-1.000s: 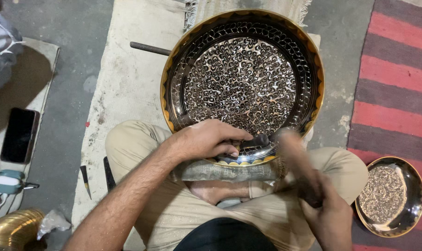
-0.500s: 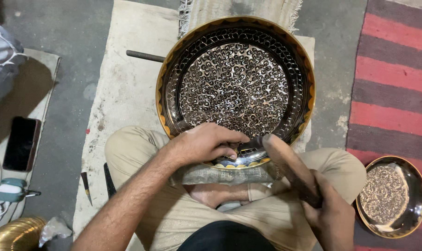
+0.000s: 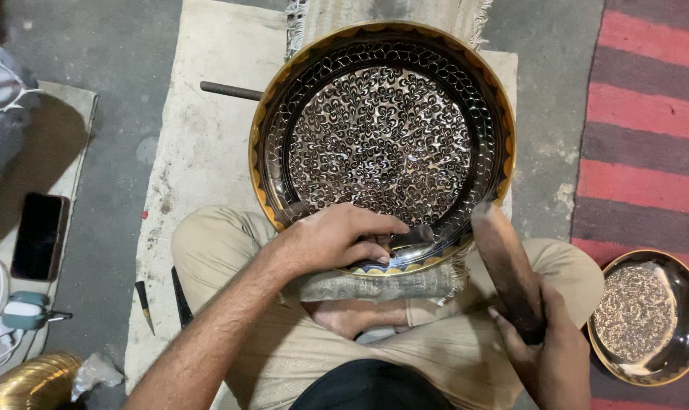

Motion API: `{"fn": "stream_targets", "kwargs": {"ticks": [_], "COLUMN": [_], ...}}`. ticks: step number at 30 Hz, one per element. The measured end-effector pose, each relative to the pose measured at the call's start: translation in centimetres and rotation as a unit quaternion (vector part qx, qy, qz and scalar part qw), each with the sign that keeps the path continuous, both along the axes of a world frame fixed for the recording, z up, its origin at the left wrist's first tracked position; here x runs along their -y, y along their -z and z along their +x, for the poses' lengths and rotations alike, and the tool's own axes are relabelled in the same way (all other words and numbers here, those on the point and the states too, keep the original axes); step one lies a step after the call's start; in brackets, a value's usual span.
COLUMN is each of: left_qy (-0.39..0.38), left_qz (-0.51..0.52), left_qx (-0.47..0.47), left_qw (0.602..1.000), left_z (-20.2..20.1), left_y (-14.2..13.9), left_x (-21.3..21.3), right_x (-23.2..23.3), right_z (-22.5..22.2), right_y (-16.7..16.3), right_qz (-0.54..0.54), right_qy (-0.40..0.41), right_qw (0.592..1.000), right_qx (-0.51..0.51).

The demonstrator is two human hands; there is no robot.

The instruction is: The person sits cross-legged on the floor and uses a hammer and chisel to create a textured pattern on a large metal plate. They repeatedly strike the chisel against the plate's surface to form a decorative design.

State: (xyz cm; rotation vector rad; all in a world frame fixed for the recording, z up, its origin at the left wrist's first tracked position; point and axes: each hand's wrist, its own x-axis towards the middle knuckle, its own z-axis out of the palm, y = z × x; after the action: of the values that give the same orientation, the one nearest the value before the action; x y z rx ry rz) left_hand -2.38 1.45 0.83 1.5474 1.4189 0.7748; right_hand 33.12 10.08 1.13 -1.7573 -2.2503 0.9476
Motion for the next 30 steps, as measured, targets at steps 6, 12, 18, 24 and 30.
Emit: {"fn": "stream_targets", "kwargs": {"ticks": [6, 12, 18, 24, 30], "left_qy": [0.001, 0.001, 0.003, 0.012, 0.012], "left_qz": [0.051, 0.04, 0.011, 0.054, 0.009], "left_qx": [-0.002, -0.016, -0.02, -0.017, -0.024], "left_qw": [0.999, 0.999, 1.0, 0.998, 1.0], "left_z": [-0.1, -0.1, -0.1, -0.3, -0.1], "left_y": [0.2, 0.3, 0.3, 0.4, 0.3], "left_x": [0.2, 0.1, 0.0, 0.1, 0.0], "right_x": [-0.4, -0.6, 0.0, 0.0, 0.5], "right_z": [-1.3, -1.4, -0.9, -0.9, -1.4], "right_y": [-0.1, 0.4, 1.2, 0.6, 0.3], "right_qz": [0.048, -0.019, -0.026, 0.104, 0.155], "right_qy": [0.04, 0.01, -0.008, -0.102, -0.14], "right_qw": [0.967, 0.989, 0.992, 0.989, 0.976], "right_qx": [-0.249, -0.144, -0.122, 0.037, 0.056]}}
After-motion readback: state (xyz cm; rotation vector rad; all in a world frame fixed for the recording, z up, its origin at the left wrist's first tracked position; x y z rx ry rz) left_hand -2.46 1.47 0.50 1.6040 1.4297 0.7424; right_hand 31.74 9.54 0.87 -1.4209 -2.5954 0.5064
